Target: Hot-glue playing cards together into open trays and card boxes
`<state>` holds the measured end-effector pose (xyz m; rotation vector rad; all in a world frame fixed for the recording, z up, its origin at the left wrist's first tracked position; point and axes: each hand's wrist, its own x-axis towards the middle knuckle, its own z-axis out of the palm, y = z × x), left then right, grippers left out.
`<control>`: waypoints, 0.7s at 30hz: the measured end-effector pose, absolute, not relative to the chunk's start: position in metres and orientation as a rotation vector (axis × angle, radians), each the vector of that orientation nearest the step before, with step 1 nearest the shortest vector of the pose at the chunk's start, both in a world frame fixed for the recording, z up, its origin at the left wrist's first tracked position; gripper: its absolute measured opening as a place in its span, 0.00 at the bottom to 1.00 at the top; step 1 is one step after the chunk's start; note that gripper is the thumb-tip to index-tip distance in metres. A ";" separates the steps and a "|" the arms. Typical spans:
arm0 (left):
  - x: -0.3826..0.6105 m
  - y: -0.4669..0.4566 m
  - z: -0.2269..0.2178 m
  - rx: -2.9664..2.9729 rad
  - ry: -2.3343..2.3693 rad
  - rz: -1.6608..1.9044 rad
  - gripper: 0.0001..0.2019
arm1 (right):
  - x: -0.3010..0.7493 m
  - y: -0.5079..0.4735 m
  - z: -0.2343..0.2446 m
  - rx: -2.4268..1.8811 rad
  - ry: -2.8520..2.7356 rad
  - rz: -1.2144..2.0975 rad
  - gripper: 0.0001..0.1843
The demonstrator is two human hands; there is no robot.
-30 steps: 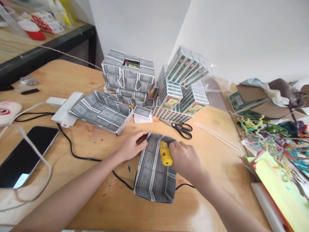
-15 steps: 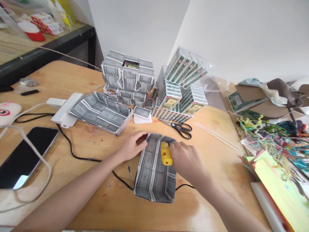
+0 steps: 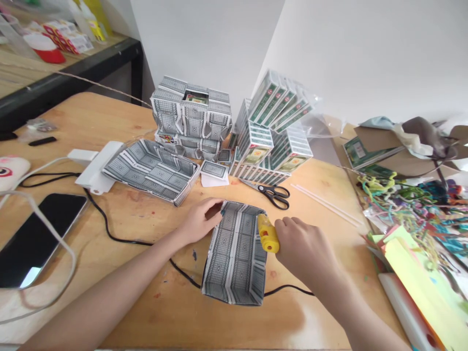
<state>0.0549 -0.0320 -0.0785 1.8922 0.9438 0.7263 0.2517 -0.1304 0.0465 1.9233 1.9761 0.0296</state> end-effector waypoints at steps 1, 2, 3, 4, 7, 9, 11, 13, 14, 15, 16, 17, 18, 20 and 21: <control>0.055 -0.032 -0.078 1.892 0.946 0.727 0.16 | 0.255 -0.132 0.049 1.958 1.966 0.037 0.07; 0.055 -0.033 -0.078 1.892 0.950 0.731 0.15 | 0.258 -0.133 0.050 1.992 1.963 0.038 0.07; 0.055 -0.033 -0.078 1.893 0.954 0.737 0.15 | 0.262 -0.135 0.051 2.029 1.966 0.030 0.07; 0.055 -0.034 -0.078 1.895 0.955 0.742 0.15 | 0.266 -0.137 0.052 2.069 1.978 0.009 0.06; 0.053 -0.035 -0.077 1.895 0.947 0.768 0.15 | 0.275 -0.143 0.050 2.305 2.022 -0.129 0.06; 0.052 -0.035 -0.076 1.887 0.932 0.798 0.16 | 0.276 -0.145 0.046 2.577 1.993 -0.259 0.10; 0.051 -0.035 -0.076 1.867 0.887 0.838 0.17 | 0.273 -0.146 0.038 2.834 1.911 -0.406 0.13; 0.050 -0.035 -0.076 1.848 0.808 0.862 0.19 | 0.269 -0.145 0.025 2.991 1.862 -0.568 0.12; 0.049 -0.035 -0.077 1.841 0.776 0.869 0.20 | 0.267 -0.144 0.017 3.031 1.877 -0.658 0.11; 0.049 -0.035 -0.078 1.837 0.760 0.872 0.19 | 0.265 -0.143 0.009 3.071 1.883 -0.748 0.11; 0.048 -0.035 -0.079 1.834 0.762 0.875 0.18 | 0.263 -0.141 0.001 3.083 1.870 -0.851 0.11; 0.048 -0.035 -0.080 1.826 0.775 0.885 0.17 | 0.262 -0.139 -0.006 3.081 1.855 -0.940 0.11; 0.047 -0.035 -0.081 1.804 0.795 0.903 0.15 | 0.262 -0.137 -0.013 3.080 1.838 -1.019 0.11; 0.045 -0.036 -0.084 1.724 0.835 0.960 0.13 | 0.263 -0.132 -0.021 3.054 1.825 -1.148 0.09; 0.045 -0.036 -0.084 1.678 0.851 0.994 0.13 | 0.264 -0.129 -0.023 3.038 1.836 -1.169 0.08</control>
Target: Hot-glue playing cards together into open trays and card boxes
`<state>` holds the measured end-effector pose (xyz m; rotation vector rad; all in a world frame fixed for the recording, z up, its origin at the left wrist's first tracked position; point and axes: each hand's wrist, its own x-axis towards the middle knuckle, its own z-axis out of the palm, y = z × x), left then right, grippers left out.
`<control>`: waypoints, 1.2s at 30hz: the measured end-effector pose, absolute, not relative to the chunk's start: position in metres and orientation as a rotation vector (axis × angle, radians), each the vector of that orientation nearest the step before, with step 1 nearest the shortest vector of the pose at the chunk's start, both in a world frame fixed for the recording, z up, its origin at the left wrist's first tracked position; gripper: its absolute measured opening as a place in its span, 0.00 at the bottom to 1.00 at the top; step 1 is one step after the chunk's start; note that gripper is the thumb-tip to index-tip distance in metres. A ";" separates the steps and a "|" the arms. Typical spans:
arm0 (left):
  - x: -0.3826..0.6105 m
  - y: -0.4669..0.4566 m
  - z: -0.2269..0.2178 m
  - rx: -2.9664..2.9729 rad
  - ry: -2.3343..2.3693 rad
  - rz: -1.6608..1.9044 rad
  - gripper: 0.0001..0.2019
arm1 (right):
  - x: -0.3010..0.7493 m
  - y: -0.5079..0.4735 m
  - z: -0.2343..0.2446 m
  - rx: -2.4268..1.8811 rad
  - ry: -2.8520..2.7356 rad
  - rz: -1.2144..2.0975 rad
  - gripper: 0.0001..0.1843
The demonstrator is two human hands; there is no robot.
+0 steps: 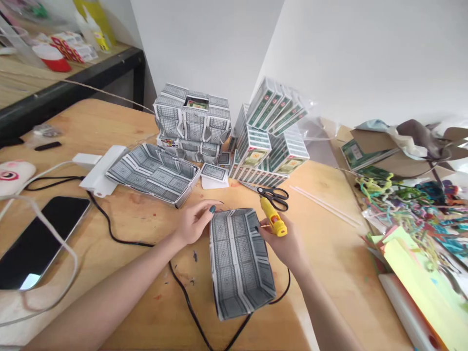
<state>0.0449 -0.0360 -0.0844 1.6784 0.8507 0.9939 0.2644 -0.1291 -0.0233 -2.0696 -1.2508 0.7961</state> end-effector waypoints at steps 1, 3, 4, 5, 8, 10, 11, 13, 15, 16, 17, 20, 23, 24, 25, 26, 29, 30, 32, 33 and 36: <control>0.045 -0.036 -0.085 1.637 0.864 1.023 0.14 | 0.266 -0.126 -0.024 -2.066 -1.277 0.787 0.07; 0.045 -0.037 -0.085 1.583 0.896 1.027 0.16 | 0.267 -0.118 -0.023 -2.068 -1.380 0.711 0.05; 0.046 -0.037 -0.084 1.572 0.905 0.995 0.16 | 0.267 -0.114 -0.021 -2.061 -1.443 0.663 0.04; 0.047 -0.037 -0.083 1.573 0.908 0.947 0.15 | 0.267 -0.110 -0.020 -2.041 -1.506 0.625 0.04; 0.051 -0.036 -0.080 1.635 0.873 0.824 0.12 | 0.261 -0.100 -0.017 -1.937 -1.637 0.589 0.04; 0.052 -0.035 -0.077 1.693 0.830 0.828 0.13 | 0.254 -0.095 -0.017 -1.889 -1.688 0.567 0.03; 0.052 -0.034 -0.076 1.703 0.810 0.839 0.15 | 0.251 -0.093 -0.018 -1.880 -1.709 0.545 0.02; 0.052 -0.032 -0.073 1.685 0.773 0.829 0.17 | 0.246 -0.090 -0.020 -1.884 -1.746 0.489 0.05; 0.052 -0.031 -0.072 1.658 0.756 0.787 0.17 | 0.244 -0.089 -0.022 -1.897 -1.781 0.446 0.07; 0.052 -0.031 -0.072 1.652 0.755 0.768 0.17 | 0.244 -0.089 -0.023 -1.902 -1.796 0.436 0.07; 0.052 -0.031 -0.073 1.653 0.762 0.758 0.17 | 0.245 -0.089 -0.024 -1.905 -1.811 0.435 0.07; 0.053 -0.031 -0.074 1.670 0.779 0.764 0.18 | 0.247 -0.091 -0.025 -1.912 -1.840 0.431 0.07; 0.053 -0.031 -0.077 1.704 0.771 0.772 0.17 | 0.250 -0.092 -0.025 -1.921 -1.846 0.419 0.07; 0.053 -0.031 -0.078 1.716 0.768 0.773 0.17 | 0.251 -0.093 -0.025 -1.920 -1.846 0.418 0.07; 0.053 -0.031 -0.078 1.725 0.766 0.774 0.17 | 0.252 -0.093 -0.025 -1.920 -1.846 0.418 0.07; 0.053 -0.031 -0.079 1.730 0.765 0.775 0.17 | 0.253 -0.093 -0.025 -1.918 -1.845 0.416 0.07; 0.053 -0.032 -0.079 1.736 0.763 0.770 0.17 | 0.254 -0.094 -0.026 -1.913 -1.835 0.414 0.06; 0.053 -0.032 -0.079 1.733 0.761 0.768 0.18 | 0.255 -0.094 -0.027 -1.911 -1.831 0.415 0.05; 0.053 -0.032 -0.079 1.729 0.761 0.765 0.18 | 0.256 -0.095 -0.028 -1.910 -1.822 0.418 0.05; 0.054 -0.032 -0.079 1.730 0.766 0.763 0.18 | 0.256 -0.095 -0.029 -1.912 -1.817 0.421 0.05; 0.054 -0.032 -0.078 1.736 0.784 0.759 0.19 | 0.258 -0.098 -0.026 -1.929 -1.780 0.433 0.07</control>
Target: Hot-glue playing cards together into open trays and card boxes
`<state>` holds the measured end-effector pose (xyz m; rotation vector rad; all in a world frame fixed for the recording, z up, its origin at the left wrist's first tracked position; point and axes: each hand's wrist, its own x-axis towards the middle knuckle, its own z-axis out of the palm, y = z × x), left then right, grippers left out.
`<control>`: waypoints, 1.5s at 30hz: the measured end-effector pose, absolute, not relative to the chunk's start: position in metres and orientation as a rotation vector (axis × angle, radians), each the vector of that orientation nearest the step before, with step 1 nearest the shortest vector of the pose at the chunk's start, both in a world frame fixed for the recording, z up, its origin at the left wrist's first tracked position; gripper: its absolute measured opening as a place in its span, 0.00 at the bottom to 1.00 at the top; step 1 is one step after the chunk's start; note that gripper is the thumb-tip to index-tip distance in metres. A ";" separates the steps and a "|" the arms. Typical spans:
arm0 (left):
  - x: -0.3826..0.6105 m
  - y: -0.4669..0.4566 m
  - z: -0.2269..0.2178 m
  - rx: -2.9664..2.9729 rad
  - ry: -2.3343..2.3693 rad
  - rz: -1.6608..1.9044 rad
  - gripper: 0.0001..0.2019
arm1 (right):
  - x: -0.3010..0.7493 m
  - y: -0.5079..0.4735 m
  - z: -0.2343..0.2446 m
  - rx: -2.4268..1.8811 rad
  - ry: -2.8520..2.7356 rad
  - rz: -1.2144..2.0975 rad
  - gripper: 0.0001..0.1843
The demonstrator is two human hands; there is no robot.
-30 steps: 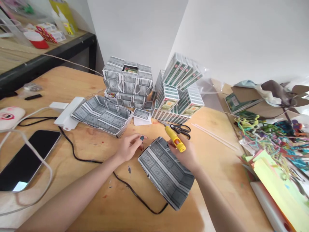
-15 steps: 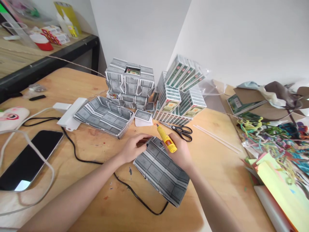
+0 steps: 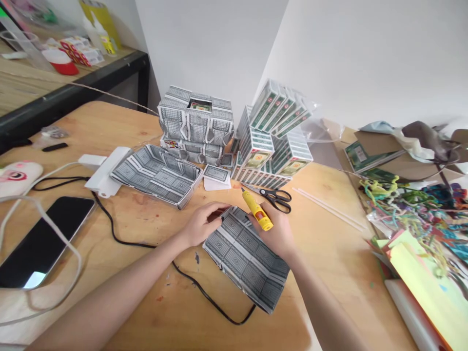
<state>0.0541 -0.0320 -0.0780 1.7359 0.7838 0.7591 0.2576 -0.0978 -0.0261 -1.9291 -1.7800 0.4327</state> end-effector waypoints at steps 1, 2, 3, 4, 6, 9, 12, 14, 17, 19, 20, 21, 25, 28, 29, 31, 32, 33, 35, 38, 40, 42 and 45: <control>0.054 -0.032 -0.078 1.737 0.787 0.758 0.19 | 0.258 -0.099 -0.023 -1.940 -1.756 0.433 0.07; 0.054 -0.032 -0.078 1.736 0.789 0.760 0.19 | 0.259 -0.102 -0.019 -1.950 -1.729 0.428 0.08; 0.054 -0.032 -0.079 1.734 0.790 0.763 0.19 | 0.260 -0.104 -0.014 -1.954 -1.703 0.418 0.07; 0.054 -0.032 -0.079 1.731 0.793 0.767 0.20 | 0.261 -0.108 -0.008 -1.955 -1.682 0.397 0.07; 0.055 -0.032 -0.080 1.724 0.799 0.771 0.20 | 0.262 -0.116 0.007 -1.905 -1.693 0.351 0.05; 0.055 -0.032 -0.080 1.716 0.801 0.764 0.20 | 0.261 -0.127 0.028 -1.836 -1.798 0.333 0.07; 0.056 -0.032 -0.078 1.722 0.806 0.762 0.19 | 0.256 -0.133 0.035 -1.833 -1.993 0.387 0.09; 0.055 -0.032 -0.076 1.733 0.815 0.768 0.19 | 0.250 -0.132 0.032 -1.875 -2.163 0.362 0.06; 0.055 -0.033 -0.075 1.734 0.827 0.780 0.20 | 0.241 -0.124 0.020 -1.945 -2.389 0.267 0.05; 0.055 -0.034 -0.075 1.712 0.829 0.780 0.20 | 0.236 -0.118 0.014 -1.944 -2.510 0.208 0.05; 0.055 -0.034 -0.075 1.702 0.832 0.774 0.19 | 0.234 -0.115 0.011 -1.936 -2.559 0.181 0.05; 0.055 -0.034 -0.076 1.699 0.837 0.766 0.19 | 0.232 -0.112 0.009 -1.929 -2.598 0.151 0.06; 0.054 -0.033 -0.077 1.727 0.851 0.734 0.16 | 0.229 -0.108 0.001 -1.924 -2.682 0.037 0.06; 0.053 -0.032 -0.077 1.734 0.858 0.726 0.15 | 0.228 -0.109 -0.005 -1.900 -2.732 -0.011 0.04; 0.053 -0.032 -0.077 1.735 0.863 0.723 0.14 | 0.228 -0.109 -0.007 -1.888 -2.751 -0.019 0.04; 0.053 -0.033 -0.077 1.738 0.871 0.721 0.14 | 0.228 -0.110 -0.011 -1.864 -2.783 -0.029 0.04; 0.053 -0.033 -0.076 1.740 0.873 0.722 0.13 | 0.229 -0.110 -0.012 -1.855 -2.794 -0.034 0.04; 0.053 -0.033 -0.076 1.741 0.873 0.724 0.13 | 0.229 -0.111 -0.012 -1.848 -2.802 -0.040 0.04; 0.053 -0.032 -0.075 1.742 0.871 0.728 0.13 | 0.229 -0.111 -0.013 -1.837 -2.816 -0.059 0.04; 0.053 -0.033 -0.074 1.743 0.871 0.727 0.13 | 0.230 -0.111 -0.012 -1.825 -2.836 -0.082 0.04; 0.053 -0.033 -0.075 1.744 0.874 0.725 0.13 | 0.230 -0.111 -0.012 -1.822 -2.841 -0.089 0.03; 0.053 -0.033 -0.075 1.747 0.876 0.726 0.13 | 0.230 -0.112 -0.012 -1.824 -2.833 -0.090 0.03; 0.053 -0.033 -0.076 1.747 0.872 0.727 0.13 | 0.231 -0.113 -0.011 -1.845 -2.795 -0.092 0.02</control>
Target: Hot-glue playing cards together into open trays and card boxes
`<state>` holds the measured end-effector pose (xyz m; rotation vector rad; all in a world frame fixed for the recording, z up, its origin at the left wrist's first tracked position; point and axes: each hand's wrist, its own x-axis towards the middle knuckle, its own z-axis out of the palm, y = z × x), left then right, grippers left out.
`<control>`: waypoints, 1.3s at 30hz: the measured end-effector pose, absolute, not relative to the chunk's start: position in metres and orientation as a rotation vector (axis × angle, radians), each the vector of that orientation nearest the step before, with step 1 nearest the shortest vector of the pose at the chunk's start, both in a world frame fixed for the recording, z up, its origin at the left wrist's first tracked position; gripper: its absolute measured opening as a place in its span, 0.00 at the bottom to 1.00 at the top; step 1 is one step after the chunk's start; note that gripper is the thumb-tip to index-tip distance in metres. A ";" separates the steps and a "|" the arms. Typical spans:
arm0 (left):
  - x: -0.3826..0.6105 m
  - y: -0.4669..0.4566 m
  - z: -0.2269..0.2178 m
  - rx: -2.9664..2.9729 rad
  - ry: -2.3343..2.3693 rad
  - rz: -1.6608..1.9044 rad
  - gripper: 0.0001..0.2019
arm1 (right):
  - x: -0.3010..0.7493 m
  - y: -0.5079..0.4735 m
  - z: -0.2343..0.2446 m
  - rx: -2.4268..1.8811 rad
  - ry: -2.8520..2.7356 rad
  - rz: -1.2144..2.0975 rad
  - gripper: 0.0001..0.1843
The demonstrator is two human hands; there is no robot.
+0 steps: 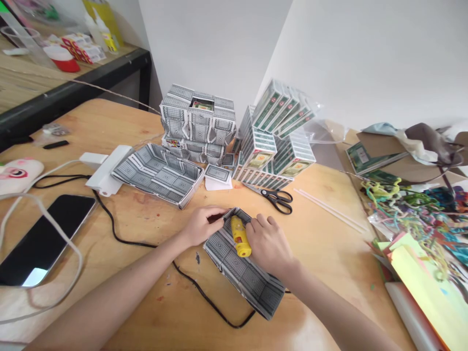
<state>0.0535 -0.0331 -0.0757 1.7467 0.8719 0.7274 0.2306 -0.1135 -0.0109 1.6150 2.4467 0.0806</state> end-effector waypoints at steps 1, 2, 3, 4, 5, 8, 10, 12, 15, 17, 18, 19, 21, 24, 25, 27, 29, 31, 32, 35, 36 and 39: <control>0.053 -0.033 -0.076 1.745 0.870 0.728 0.14 | 0.230 -0.114 -0.010 1.631 2.444 0.084 0.02; 0.053 -0.033 -0.076 1.743 0.868 0.727 0.14 | 0.230 -0.114 -0.010 1.643 2.441 0.089 0.02; 0.053 -0.033 -0.076 1.741 0.866 0.726 0.14 | 0.230 -0.115 -0.009 1.650 2.439 0.092 0.02; 0.053 -0.033 -0.076 1.741 0.865 0.727 0.14 | 0.230 -0.115 -0.009 1.654 2.436 0.094 0.02; 0.053 -0.033 -0.075 1.743 0.867 0.731 0.14 | 0.230 -0.115 -0.009 1.657 2.432 0.093 0.02; 0.054 -0.033 -0.074 1.752 0.871 0.735 0.14 | 0.230 -0.115 -0.009 1.668 2.420 0.086 0.03; 0.054 -0.033 -0.074 1.754 0.870 0.733 0.14 | 0.231 -0.116 -0.009 1.679 2.414 0.085 0.03; 0.054 -0.033 -0.074 1.748 0.866 0.730 0.14 | 0.231 -0.116 -0.009 1.690 2.413 0.089 0.03; 0.054 -0.033 -0.076 1.737 0.868 0.733 0.13 | 0.232 -0.116 -0.008 1.706 2.418 0.099 0.03; 0.054 -0.033 -0.077 1.741 0.869 0.736 0.13 | 0.233 -0.117 -0.006 1.717 2.420 0.106 0.03; 0.054 -0.032 -0.077 1.746 0.869 0.737 0.13 | 0.233 -0.117 -0.005 1.722 2.422 0.109 0.03; 0.054 -0.032 -0.077 1.749 0.867 0.737 0.13 | 0.233 -0.117 -0.004 1.729 2.425 0.113 0.02; 0.054 -0.032 -0.077 1.752 0.864 0.731 0.14 | 0.234 -0.117 -0.003 1.739 2.432 0.119 0.01; 0.054 -0.032 -0.077 1.747 0.869 0.721 0.15 | 0.236 -0.118 -0.001 1.757 2.440 0.135 0.01; 0.054 -0.032 -0.078 1.745 0.868 0.724 0.15 | 0.236 -0.118 -0.001 1.764 2.442 0.143 0.01; 0.054 -0.032 -0.079 1.746 0.860 0.734 0.15 | 0.237 -0.118 0.001 1.775 2.450 0.157 0.02; 0.054 -0.032 -0.080 1.758 0.848 0.746 0.16 | 0.237 -0.119 0.002 1.786 2.461 0.169 0.02; 0.054 -0.032 -0.082 1.773 0.836 0.756 0.17 | 0.237 -0.120 0.004 1.802 2.475 0.180 0.02; 0.054 -0.031 -0.082 1.777 0.829 0.760 0.17 | 0.237 -0.121 0.004 1.813 2.482 0.190 0.02; 0.054 -0.031 -0.080 1.782 0.816 0.765 0.17 | 0.237 -0.121 0.006 1.832 2.510 0.240 0.03; 0.054 -0.032 -0.079 1.783 0.814 0.766 0.17 | 0.238 -0.121 0.007 1.842 2.517 0.267 0.03; 0.054 -0.033 -0.075 1.774 0.825 0.759 0.17 | 0.246 -0.118 0.011 1.925 2.522 0.362 0.05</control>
